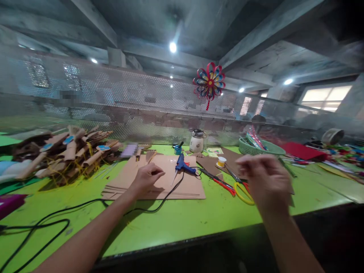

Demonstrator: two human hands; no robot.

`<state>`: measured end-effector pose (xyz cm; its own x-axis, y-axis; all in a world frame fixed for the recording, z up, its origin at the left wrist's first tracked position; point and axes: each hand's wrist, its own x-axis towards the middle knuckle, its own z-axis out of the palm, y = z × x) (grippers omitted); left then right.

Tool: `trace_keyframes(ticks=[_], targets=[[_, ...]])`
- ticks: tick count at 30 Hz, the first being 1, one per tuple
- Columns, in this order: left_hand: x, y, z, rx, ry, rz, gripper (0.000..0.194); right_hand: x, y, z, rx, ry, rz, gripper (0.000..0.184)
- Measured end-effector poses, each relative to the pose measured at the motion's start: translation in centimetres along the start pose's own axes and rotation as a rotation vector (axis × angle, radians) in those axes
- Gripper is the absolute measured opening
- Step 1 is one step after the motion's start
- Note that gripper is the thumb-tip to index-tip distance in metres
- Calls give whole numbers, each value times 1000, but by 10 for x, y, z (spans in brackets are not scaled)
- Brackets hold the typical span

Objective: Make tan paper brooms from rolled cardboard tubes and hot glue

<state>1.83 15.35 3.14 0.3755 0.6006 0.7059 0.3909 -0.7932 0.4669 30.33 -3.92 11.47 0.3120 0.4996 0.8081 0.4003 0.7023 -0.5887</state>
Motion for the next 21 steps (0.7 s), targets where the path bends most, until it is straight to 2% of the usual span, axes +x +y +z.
trace_keyframes(ticks=[2,4,5,7,9,11,13,16,19,21], targets=[[0,5,1,-49,-32,-65,20,-4,23,15,52,-110,151,15],[0,16,2,-112,-73,-156,27,-12,45,38,97,-330,355,19],[0,23,2,-142,-110,-189,30,-18,53,51,123,-419,405,21],[-2,41,3,-172,-168,-142,32,-27,63,76,150,-591,481,24],[-4,56,2,-159,-250,-31,32,-32,66,96,181,-717,516,25],[-8,65,2,-125,-321,67,25,-33,67,109,211,-773,544,28],[-11,66,3,-55,-366,108,21,-32,70,114,231,-790,561,32],[-15,56,7,-21,-399,63,17,-32,80,113,369,-871,644,37],[-16,49,12,-186,-461,-49,15,-37,89,107,554,-944,756,39],[-15,48,13,-335,-535,-127,17,-40,91,102,593,-939,766,39]])
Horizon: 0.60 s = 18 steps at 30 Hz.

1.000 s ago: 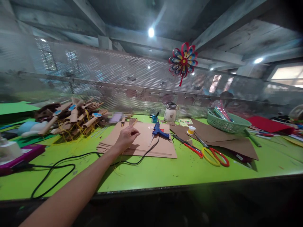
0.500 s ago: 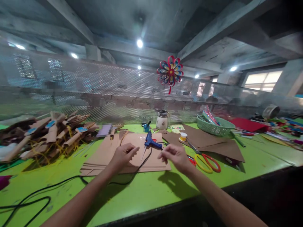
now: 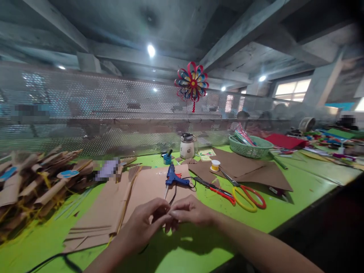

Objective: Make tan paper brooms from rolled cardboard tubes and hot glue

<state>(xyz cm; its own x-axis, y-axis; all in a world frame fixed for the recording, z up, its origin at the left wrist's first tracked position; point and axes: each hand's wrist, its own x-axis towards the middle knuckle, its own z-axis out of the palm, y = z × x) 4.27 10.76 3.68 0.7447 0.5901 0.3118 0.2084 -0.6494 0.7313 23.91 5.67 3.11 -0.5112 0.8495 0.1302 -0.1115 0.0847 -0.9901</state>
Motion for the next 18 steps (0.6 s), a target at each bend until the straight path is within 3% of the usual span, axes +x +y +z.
trace_keyframes(ticks=[2,4,6,9,18], targets=[[1,0,-1,-50,-34,-63,21,-5,0,0,-1,6,-21,40],[1,0,-2,71,-17,-106,28,-9,-1,1,-16,0,-36,42],[0,-3,-2,253,-26,-82,36,-12,-3,2,-31,-10,-37,42],[-3,-7,-1,381,-133,-8,34,-14,-4,1,-57,5,11,39],[-11,10,-5,193,-357,-130,20,-15,-4,5,-49,12,75,35]])
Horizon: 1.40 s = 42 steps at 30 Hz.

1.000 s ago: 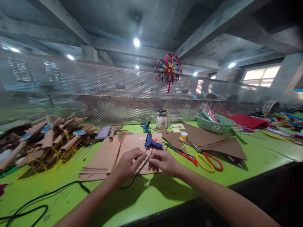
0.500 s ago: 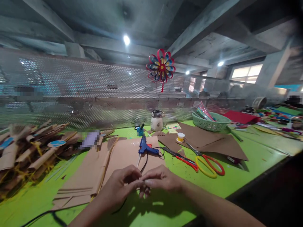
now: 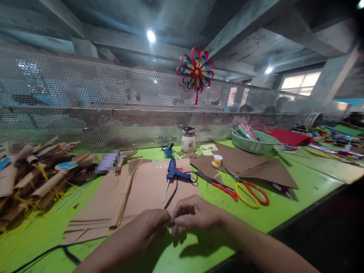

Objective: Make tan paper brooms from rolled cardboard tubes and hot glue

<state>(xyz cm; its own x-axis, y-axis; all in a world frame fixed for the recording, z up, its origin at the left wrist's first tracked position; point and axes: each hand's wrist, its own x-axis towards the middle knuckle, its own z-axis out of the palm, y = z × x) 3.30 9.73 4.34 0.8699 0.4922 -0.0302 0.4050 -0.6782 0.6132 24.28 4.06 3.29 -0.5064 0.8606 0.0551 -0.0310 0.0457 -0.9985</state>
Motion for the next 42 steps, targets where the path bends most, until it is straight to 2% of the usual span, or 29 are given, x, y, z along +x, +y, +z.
trace_keyframes(ticks=[3,5,7,9,10,13,15,17,21,25,29,34,36,38,41,42], targets=[[2,6,0,18,6,17,28,-2,-5,-1,-130,-11,-2,31],[5,7,1,98,53,35,31,0,-12,-17,-363,97,-45,29],[8,6,5,186,96,56,32,5,-22,-47,-644,370,-63,33],[10,4,9,240,109,76,35,14,-31,-87,-879,709,40,33],[11,3,10,251,107,81,36,19,-35,-107,-920,770,82,30],[12,1,15,253,104,68,37,35,-39,-155,-991,814,229,24],[12,-1,17,247,107,61,35,45,-33,-172,-1025,806,355,25],[12,-3,18,241,117,53,33,54,-25,-180,-1044,786,467,27],[9,-2,17,209,132,23,32,68,-13,-188,-1088,766,619,28],[8,3,15,208,136,26,31,73,-16,-198,-1144,781,654,31],[8,3,16,214,148,63,29,65,-34,-205,-1218,840,593,31],[7,0,19,213,177,98,27,44,-74,-206,-1340,978,422,25],[8,0,20,204,192,114,27,33,-90,-197,-1388,1044,305,16],[8,0,20,197,216,140,26,20,-98,-179,-1419,1075,171,13],[8,1,16,203,308,230,26,-5,-90,-131,-1462,1037,-45,12],[7,2,14,207,368,281,24,-14,-81,-111,-1538,979,-240,11]])
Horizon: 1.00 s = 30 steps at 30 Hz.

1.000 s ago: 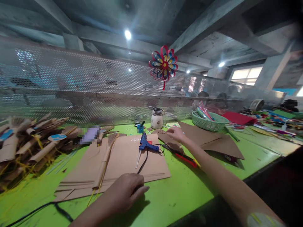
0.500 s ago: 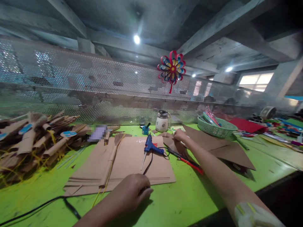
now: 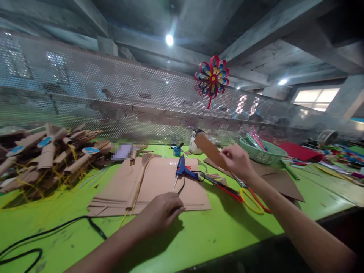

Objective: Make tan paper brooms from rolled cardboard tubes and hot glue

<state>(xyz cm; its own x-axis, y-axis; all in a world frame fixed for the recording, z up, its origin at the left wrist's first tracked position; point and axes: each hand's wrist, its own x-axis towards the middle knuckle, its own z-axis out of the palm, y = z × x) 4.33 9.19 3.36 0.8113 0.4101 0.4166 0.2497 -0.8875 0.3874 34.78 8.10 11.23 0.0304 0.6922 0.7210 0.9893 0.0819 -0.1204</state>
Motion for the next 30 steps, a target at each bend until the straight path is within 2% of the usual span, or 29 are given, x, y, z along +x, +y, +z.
trace_keyframes(ticks=[2,3,5,7,9,12,14,16,19,23,30], targets=[[-1,5,-7,8,161,103,17,-45,-28,-4,15,58,-268,14],[-1,10,-10,11,242,158,13,-68,-42,-4,36,56,-331,15],[-2,22,-16,29,331,258,18,-109,-66,0,91,19,-356,13],[-1,37,-17,82,314,337,26,-140,-83,4,156,-31,-388,16],[0,48,-12,166,189,355,25,-158,-91,6,191,-75,-394,19],[-4,54,9,296,-41,306,14,-171,-93,7,217,-132,-405,19],[-13,50,26,388,-127,292,6,-176,-92,7,238,-185,-422,19],[-24,45,39,451,-142,310,9,-181,-90,7,264,-227,-435,21],[-39,42,47,456,-115,273,12,-185,-88,8,302,-269,-446,22],[-47,47,44,421,-39,196,16,-181,-86,7,301,-347,-452,21],[-52,61,40,313,-20,74,24,-177,-68,-8,325,-422,-469,29]])
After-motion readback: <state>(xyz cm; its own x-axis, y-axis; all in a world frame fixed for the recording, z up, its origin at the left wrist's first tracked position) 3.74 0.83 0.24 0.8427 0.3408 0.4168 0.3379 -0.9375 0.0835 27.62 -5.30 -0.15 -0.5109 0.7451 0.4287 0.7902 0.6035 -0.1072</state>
